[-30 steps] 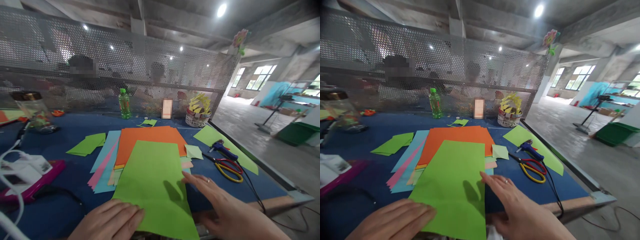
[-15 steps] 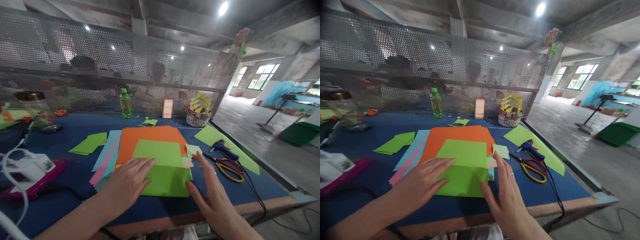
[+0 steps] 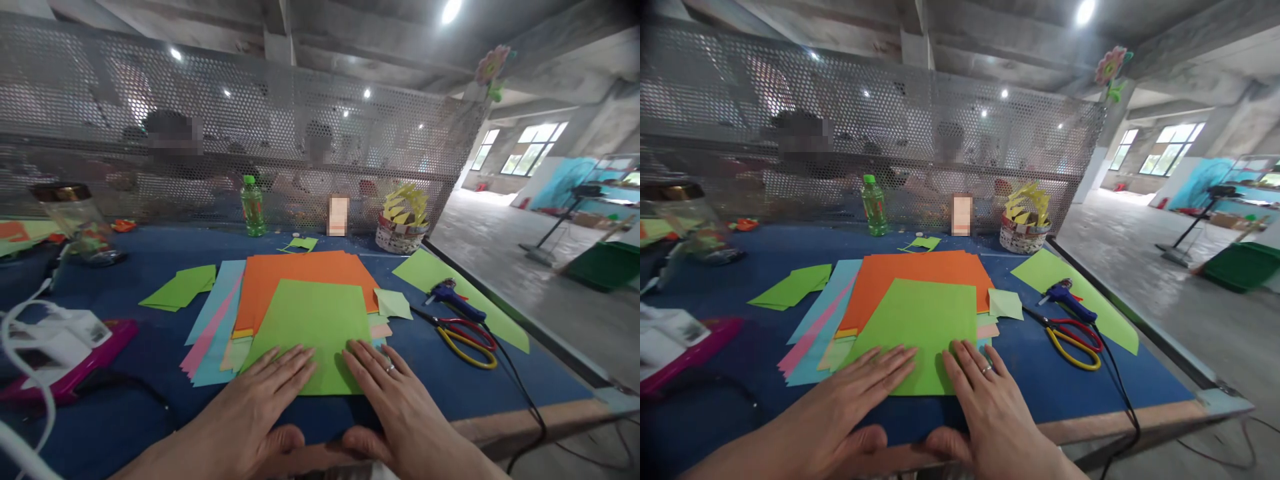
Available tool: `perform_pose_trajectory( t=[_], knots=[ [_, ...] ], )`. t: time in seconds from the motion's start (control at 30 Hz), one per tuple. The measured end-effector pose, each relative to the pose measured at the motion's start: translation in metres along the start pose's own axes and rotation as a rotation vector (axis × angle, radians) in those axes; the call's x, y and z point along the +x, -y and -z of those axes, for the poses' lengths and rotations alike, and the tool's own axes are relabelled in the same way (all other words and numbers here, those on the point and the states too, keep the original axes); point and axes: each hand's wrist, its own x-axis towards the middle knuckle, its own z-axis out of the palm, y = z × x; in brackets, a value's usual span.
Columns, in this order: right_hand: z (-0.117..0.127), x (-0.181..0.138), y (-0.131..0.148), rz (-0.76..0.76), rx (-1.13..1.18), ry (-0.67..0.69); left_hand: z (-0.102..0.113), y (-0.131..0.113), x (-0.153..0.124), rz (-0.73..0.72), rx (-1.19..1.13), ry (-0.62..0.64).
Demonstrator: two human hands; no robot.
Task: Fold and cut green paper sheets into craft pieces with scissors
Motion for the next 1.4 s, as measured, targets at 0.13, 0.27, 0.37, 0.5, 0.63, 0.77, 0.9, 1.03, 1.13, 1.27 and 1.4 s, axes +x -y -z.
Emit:
perform_pose_trajectory(
  t=[0.13,0.27,0.37,0.5,0.63,0.77,0.9,1.03,1.13,1.27,1.4],
  knots=[
    [0.006,0.007,0.002,-0.031,0.050,-0.019,0.001,0.002,0.001,0.036,-0.027,-0.022],
    [0.010,0.018,-0.001,-0.026,0.073,-0.052,0.000,0.007,0.005,0.066,-0.032,-0.084],
    [0.011,0.025,-0.008,0.009,0.079,-0.066,0.002,0.016,0.004,0.082,-0.024,-0.130],
    [0.023,0.030,-0.022,0.056,0.143,-0.143,0.018,0.036,0.000,0.194,-0.125,-0.187],
    [0.055,0.036,-0.030,-0.009,0.323,-0.320,0.050,0.045,0.005,0.504,-0.532,-0.308],
    [0.086,0.054,-0.032,-0.155,0.719,-0.503,0.079,0.035,0.016,0.638,-1.077,-0.602],
    [0.095,0.076,-0.037,-0.244,1.227,-0.454,0.090,0.024,0.025,0.654,-1.439,-0.611],
    [0.084,0.088,-0.054,-0.327,1.319,-0.250,0.085,0.028,0.031,0.774,-1.612,-0.465],
    [0.069,0.091,-0.071,-0.326,1.222,-0.084,0.071,0.040,0.032,0.784,-1.586,-0.379],
    [0.049,0.094,-0.086,-0.311,1.060,-0.034,0.044,0.054,0.029,0.795,-1.360,-0.297],
    [0.038,0.094,-0.083,-0.247,0.831,-0.031,0.026,0.059,0.025,0.713,-1.192,-0.273]
  ],
)
